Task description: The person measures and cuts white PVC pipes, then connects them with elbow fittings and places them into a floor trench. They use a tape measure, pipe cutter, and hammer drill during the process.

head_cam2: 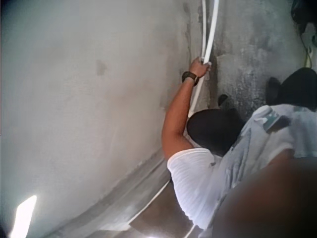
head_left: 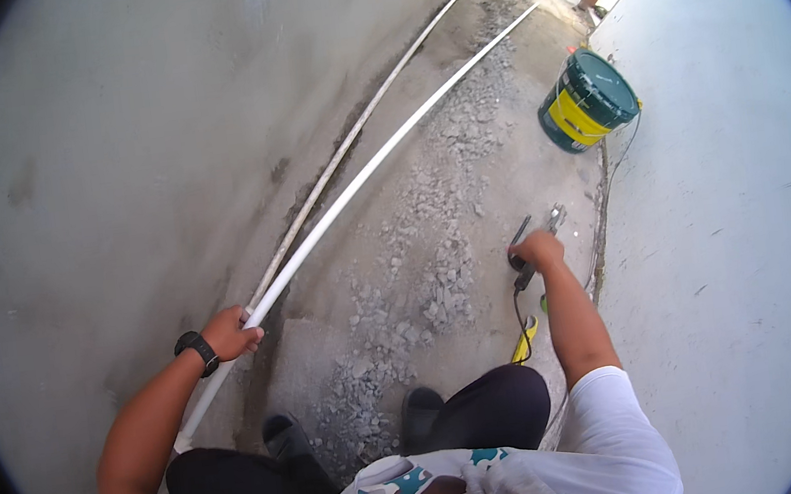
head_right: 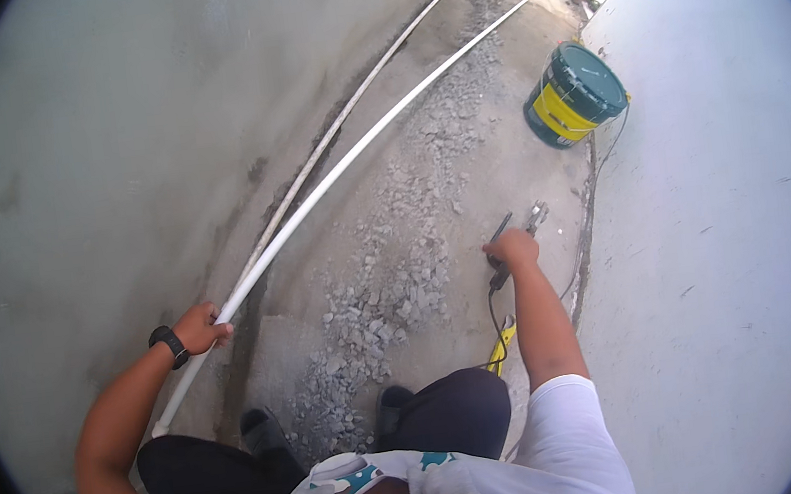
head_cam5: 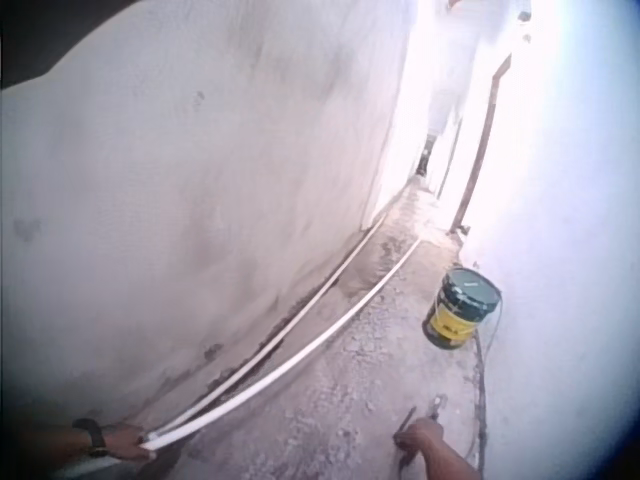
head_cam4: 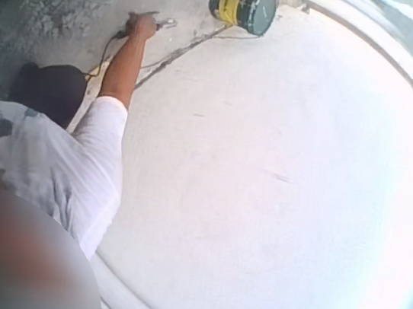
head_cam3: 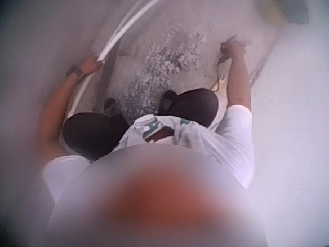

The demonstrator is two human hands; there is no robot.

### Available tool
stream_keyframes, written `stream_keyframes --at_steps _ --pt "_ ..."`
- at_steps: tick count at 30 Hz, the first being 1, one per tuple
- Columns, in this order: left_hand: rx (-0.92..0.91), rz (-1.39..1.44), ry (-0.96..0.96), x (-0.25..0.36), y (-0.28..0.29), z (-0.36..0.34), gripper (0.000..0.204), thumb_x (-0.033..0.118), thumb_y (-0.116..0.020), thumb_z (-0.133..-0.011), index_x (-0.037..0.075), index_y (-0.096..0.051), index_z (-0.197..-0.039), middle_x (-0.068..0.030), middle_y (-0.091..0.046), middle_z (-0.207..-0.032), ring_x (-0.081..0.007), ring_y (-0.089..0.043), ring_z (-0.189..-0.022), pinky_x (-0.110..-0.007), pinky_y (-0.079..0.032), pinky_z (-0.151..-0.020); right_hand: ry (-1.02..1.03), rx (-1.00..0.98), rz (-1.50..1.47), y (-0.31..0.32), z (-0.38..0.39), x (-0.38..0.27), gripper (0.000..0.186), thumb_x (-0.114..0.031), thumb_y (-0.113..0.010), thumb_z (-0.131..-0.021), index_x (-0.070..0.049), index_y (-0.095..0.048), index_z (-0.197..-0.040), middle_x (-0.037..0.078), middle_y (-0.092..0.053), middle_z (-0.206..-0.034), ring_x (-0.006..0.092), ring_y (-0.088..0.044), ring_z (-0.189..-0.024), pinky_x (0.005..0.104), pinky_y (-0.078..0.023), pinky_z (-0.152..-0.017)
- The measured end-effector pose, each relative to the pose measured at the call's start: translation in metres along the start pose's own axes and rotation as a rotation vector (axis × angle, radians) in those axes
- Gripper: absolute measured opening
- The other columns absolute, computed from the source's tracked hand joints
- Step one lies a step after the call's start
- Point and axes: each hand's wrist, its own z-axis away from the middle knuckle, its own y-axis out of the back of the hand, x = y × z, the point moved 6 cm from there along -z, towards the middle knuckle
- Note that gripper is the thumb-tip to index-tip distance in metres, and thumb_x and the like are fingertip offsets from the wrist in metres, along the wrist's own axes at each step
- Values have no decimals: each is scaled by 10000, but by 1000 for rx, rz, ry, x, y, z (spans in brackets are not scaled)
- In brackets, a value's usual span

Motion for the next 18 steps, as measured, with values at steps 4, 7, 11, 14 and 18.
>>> stream_keyframes --at_steps 4,7,11,14,18 --pt "-284 -103 31 -93 -23 36 431 372 -828 -745 11 -626 -866 -65 -716 -764 -163 -665 -727 -329 -499 -688 424 225 111 30 48 -128 481 -479 -722 -787 -29 -725 -956 199 -711 -924 371 -686 -890 463 -550 -765" --pt "-403 -285 -27 -167 -68 53 375 389 -811 -754 65 -699 -904 -95 -684 -819 -218 -647 -779 -373 -483 -686 764 113 119 15 100 -213 484 -424 -720 -798 -47 -675 -1099 213 -677 -1058 360 -662 -974 457 -538 -827" --pt "-443 -6 140 -272 -131 86 365 356 -840 -744 73 -699 -927 -89 -714 -860 -170 -660 -816 -346 -490 -691 1105 129 330 -48 175 -319 653 -349 -730 -789 -168 -516 -1379 190 -533 -1337 332 -583 -1162 435 -525 -914" --pt "-310 112 141 -322 -157 90 324 320 -842 -752 83 -705 -925 -86 -715 -840 -163 -666 -806 -338 -489 -687 1243 -14 551 -109 211 -374 625 -243 -683 -812 -231 -485 -1405 161 -493 -1380 347 -563 -1190 420 -528 -924" --pt "-223 22 198 -343 -167 100 309 322 -849 -750 90 -719 -906 -85 -722 -836 -161 -678 -791 -329 -493 -674 1334 -106 635 -168 246 -414 243 -154 -595 -838 -121 -706 -1051 115 -635 -1194 288 -614 -1073 412 -528 -861"
